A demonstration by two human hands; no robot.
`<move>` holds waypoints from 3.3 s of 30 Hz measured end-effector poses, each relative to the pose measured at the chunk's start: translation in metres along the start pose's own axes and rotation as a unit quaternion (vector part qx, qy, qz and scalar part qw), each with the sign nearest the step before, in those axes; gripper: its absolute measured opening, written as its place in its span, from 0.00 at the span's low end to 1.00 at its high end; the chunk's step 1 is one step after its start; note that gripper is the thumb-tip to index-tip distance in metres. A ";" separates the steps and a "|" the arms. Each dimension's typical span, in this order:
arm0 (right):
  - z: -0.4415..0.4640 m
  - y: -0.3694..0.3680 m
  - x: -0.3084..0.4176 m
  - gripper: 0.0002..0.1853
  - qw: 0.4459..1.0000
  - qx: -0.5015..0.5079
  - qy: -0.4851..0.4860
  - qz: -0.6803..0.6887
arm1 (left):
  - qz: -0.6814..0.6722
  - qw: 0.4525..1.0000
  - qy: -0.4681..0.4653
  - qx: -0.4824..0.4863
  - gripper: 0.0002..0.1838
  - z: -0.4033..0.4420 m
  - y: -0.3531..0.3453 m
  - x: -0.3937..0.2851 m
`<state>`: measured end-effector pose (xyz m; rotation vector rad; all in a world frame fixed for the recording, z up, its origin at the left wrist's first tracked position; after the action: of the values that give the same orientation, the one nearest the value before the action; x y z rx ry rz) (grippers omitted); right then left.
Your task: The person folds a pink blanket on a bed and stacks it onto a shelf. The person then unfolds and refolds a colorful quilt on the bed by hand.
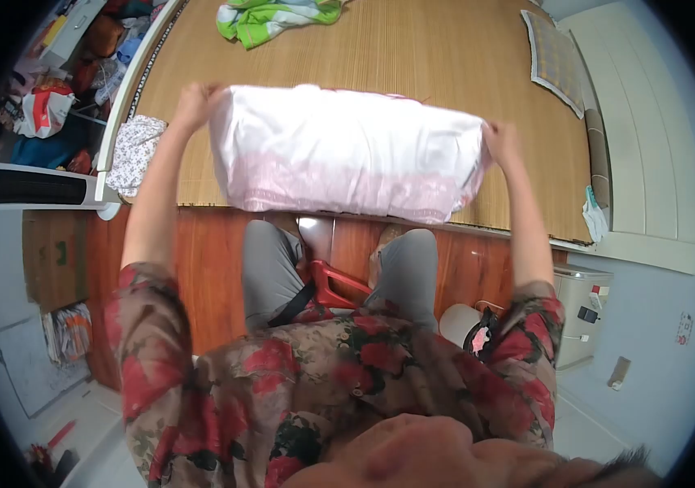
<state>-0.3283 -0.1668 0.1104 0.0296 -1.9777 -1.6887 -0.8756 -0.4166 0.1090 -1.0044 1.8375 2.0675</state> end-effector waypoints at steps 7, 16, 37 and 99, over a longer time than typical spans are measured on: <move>0.003 -0.137 0.053 0.29 0.984 -0.160 0.057 -0.058 | 0.143 0.964 0.035 -0.223 0.33 -0.034 -0.129 -0.010; -0.055 -0.262 0.288 0.31 0.948 -0.019 0.318 0.017 | 0.321 0.939 0.120 0.007 0.37 -0.059 -0.228 0.026; 0.035 -0.209 -0.035 0.30 0.983 0.060 -0.153 -0.085 | 0.185 0.963 0.187 -0.065 0.43 -0.056 -0.205 0.063; -0.282 -0.300 0.143 0.20 0.419 0.079 -0.170 0.889 | -0.652 0.646 0.363 0.157 0.13 -0.297 -0.294 -0.089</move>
<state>-0.4322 -0.5393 -0.0912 -1.7375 -0.9770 0.0742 -0.5393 -0.6084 -0.0724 -2.2378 0.8453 0.4309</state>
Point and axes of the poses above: each hand's wrist, its own z-axis towards the middle knuckle, its own y-axis out of the back of the hand, x = y × z, the point moved 9 cm from there along z, towards the middle knuckle, and after that the axes turned 9 degrees about x, right-handed, at the moved point
